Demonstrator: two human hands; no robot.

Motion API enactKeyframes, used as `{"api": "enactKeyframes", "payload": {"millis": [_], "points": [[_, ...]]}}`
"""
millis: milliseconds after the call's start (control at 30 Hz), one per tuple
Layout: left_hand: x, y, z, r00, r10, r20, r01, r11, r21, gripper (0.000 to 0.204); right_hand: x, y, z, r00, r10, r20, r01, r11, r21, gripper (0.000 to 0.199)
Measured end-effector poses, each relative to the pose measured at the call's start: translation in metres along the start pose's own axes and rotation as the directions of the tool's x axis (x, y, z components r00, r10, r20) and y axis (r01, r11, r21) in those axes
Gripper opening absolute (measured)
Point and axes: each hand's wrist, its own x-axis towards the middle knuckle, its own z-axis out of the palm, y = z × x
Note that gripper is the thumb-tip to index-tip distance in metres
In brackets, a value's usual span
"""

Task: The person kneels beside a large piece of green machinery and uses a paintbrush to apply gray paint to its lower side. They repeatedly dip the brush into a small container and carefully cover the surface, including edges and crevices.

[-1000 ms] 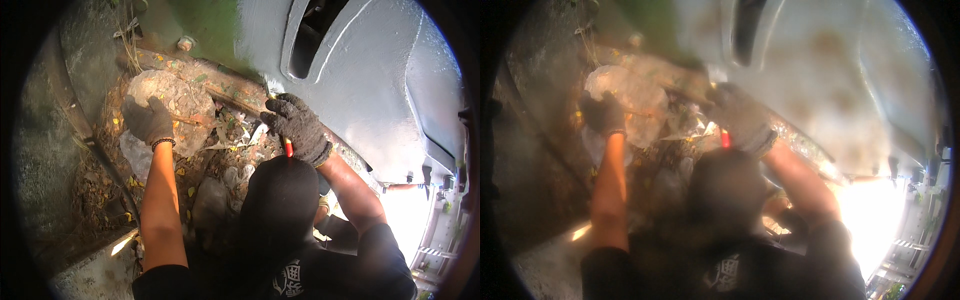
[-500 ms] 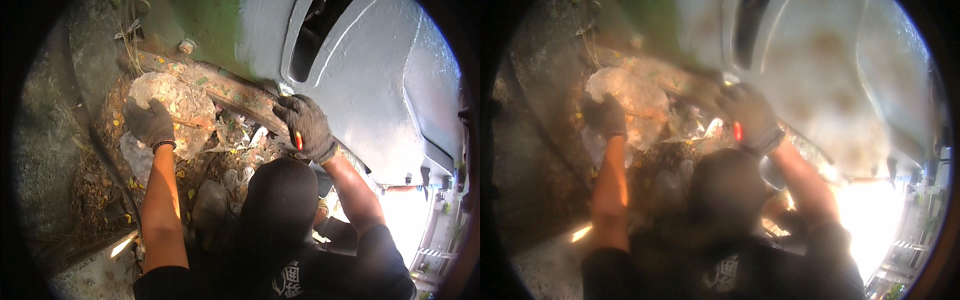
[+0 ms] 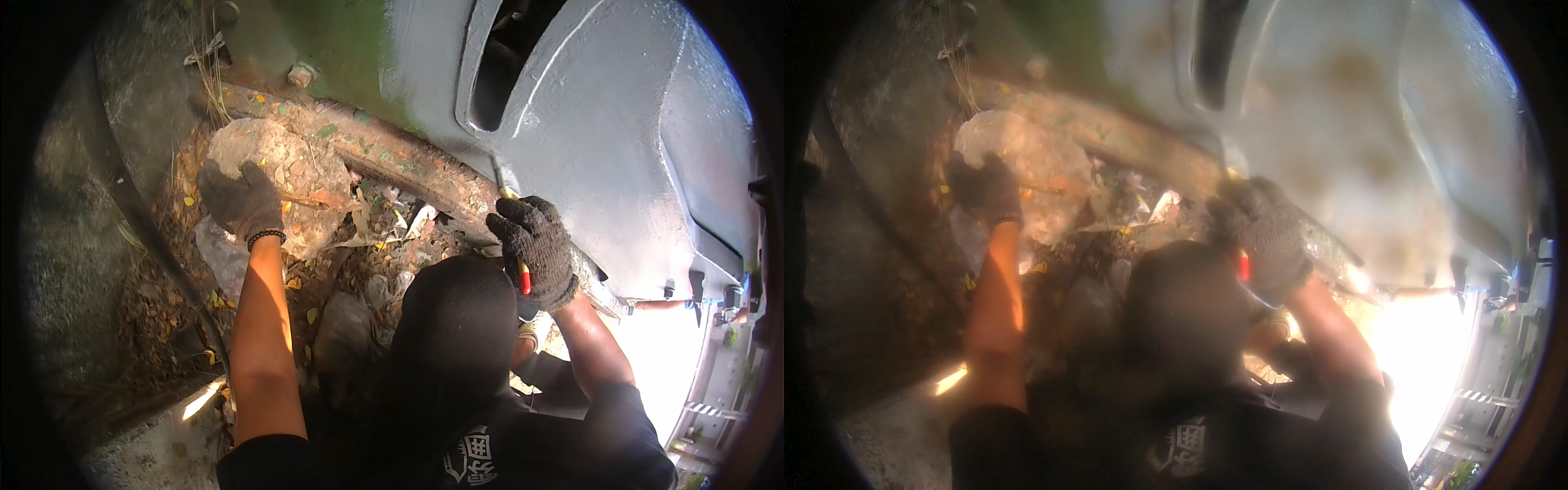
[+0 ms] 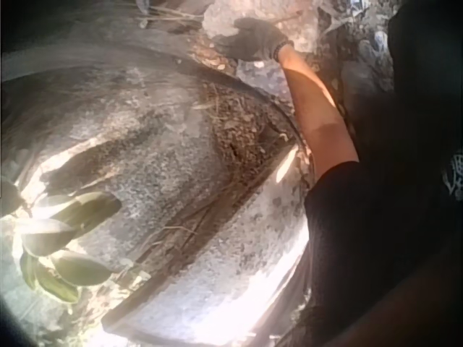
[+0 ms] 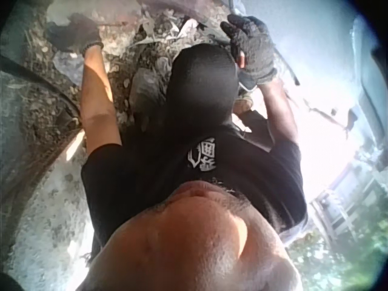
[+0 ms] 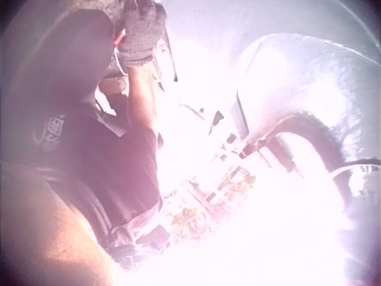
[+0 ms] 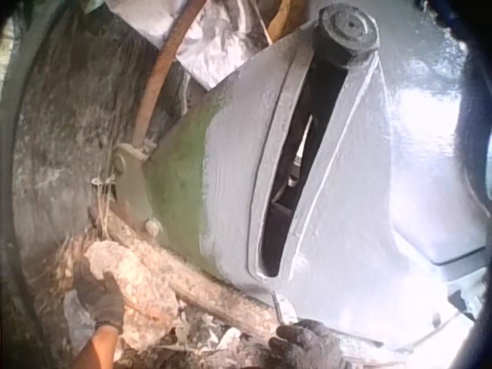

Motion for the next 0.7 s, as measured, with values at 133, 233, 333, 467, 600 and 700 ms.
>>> {"api": "enactKeyframes", "payload": {"millis": [133,233,333,467,600,700], "points": [[0.002,0.006,-0.004,0.998,-0.037,0.055,0.037,0.999,-0.015,0.070,0.013,0.005,-0.001,0.993,-0.100,-0.067,0.095,0.992,-0.077,0.054],[0.002,0.006,-0.004,0.998,-0.028,0.048,0.029,1.000,-0.011,0.070,0.029,0.013,0.005,0.992,-0.123,-0.037,0.121,0.991,-0.058,0.052],[0.002,0.007,-0.003,0.999,-0.023,0.038,0.024,1.000,-0.006,0.071,0.044,0.010,0.002,0.969,-0.035,0.243,0.005,0.993,0.122,0.049],[0.002,0.007,-0.004,1.000,-0.020,0.023,0.021,1.000,-0.021,0.071,0.046,0.004,-0.002,0.983,-0.097,0.155,0.082,0.991,0.101,0.049],[0.003,0.010,-0.008,0.999,-0.030,0.033,0.032,0.999,-0.040,0.070,0.040,0.014,0.009,0.989,-0.140,-0.040,0.143,0.983,0.115,0.049],[0.001,0.012,-0.009,0.999,-0.020,0.025,0.021,0.999,-0.044,0.069,0.040,0.018,0.008,0.985,-0.139,-0.098,0.155,0.970,0.188,0.048]]}}
